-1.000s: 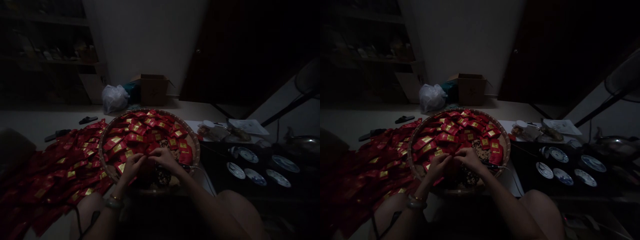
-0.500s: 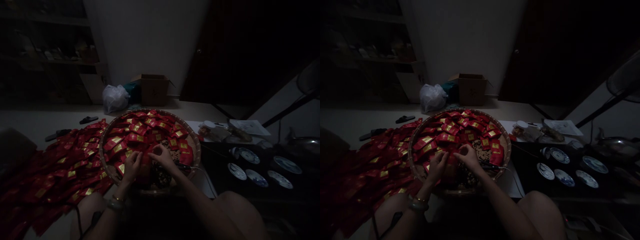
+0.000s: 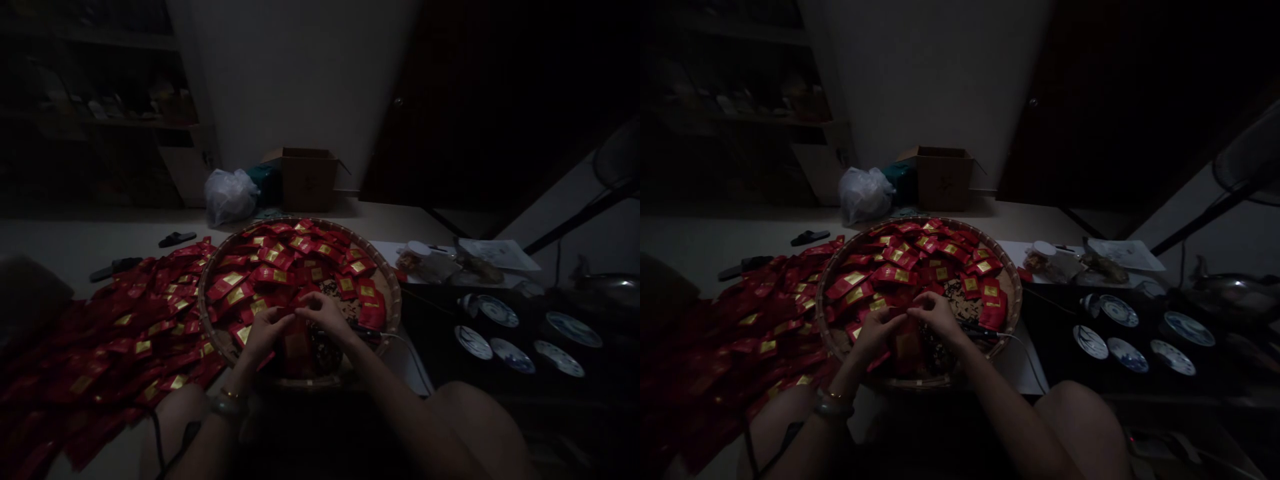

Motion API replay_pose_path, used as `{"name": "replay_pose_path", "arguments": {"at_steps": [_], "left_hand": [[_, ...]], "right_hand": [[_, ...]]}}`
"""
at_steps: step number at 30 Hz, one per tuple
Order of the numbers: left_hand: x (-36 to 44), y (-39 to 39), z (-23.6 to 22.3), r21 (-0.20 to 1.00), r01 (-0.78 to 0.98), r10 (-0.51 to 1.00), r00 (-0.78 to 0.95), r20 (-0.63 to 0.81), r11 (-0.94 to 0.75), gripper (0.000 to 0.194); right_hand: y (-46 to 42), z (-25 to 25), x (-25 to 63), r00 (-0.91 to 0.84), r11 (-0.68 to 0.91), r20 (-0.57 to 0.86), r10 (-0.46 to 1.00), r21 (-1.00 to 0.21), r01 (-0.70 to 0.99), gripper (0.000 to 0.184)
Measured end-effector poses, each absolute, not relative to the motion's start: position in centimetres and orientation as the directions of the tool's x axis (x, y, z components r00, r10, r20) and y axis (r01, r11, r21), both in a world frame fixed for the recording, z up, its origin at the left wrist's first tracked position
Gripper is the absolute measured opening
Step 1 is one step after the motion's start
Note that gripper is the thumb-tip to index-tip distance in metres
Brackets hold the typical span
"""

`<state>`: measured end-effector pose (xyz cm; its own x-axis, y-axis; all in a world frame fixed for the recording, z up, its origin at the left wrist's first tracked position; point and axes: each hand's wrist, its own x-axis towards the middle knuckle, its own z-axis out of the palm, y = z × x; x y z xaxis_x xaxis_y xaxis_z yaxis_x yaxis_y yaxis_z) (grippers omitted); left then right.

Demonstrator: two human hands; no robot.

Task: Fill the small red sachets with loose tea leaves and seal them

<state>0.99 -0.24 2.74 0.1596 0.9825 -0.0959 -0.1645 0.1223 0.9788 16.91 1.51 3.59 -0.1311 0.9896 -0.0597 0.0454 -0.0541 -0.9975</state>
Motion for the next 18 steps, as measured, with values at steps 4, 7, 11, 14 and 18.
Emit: {"name": "replay_pose_path", "arguments": {"at_steps": [4, 7, 11, 14, 18], "left_hand": [[0.9, -0.3, 3.1, 0.967, -0.189, 0.973, 0.191, -0.133, 0.169, 0.037], [0.9, -0.2, 2.9, 0.976, -0.166, 0.981, 0.154, -0.115, 0.141, 0.035], [0.8, 0.1, 2.3, 0.989, -0.132, 0.995, 0.086, -0.048, 0.059, 0.032], [0.9, 0.2, 2.0, 0.996, -0.092, 1.000, 0.020, 0.001, 0.001, 0.029], [1.2, 0.1, 1.9, 0.997, -0.056, 0.998, -0.035, 0.060, -0.061, 0.030]], "right_hand": [[1.7, 4.3, 17.2, -0.267, -0.201, -0.211, 0.940, -0.978, 0.062, 0.037], [1.8, 4.5, 17.1, -0.229, -0.235, -0.241, 0.943, -0.971, 0.054, 0.037], [1.7, 4.1, 16.4, -0.092, -0.112, -0.116, 0.989, -0.993, 0.047, 0.038], [1.2, 3.5, 15.9, -0.023, -0.006, -0.009, 1.000, -0.991, 0.132, 0.030], [0.6, 2.9, 15.1, 0.040, 0.051, 0.059, 0.997, -0.984, 0.168, 0.020]]}}
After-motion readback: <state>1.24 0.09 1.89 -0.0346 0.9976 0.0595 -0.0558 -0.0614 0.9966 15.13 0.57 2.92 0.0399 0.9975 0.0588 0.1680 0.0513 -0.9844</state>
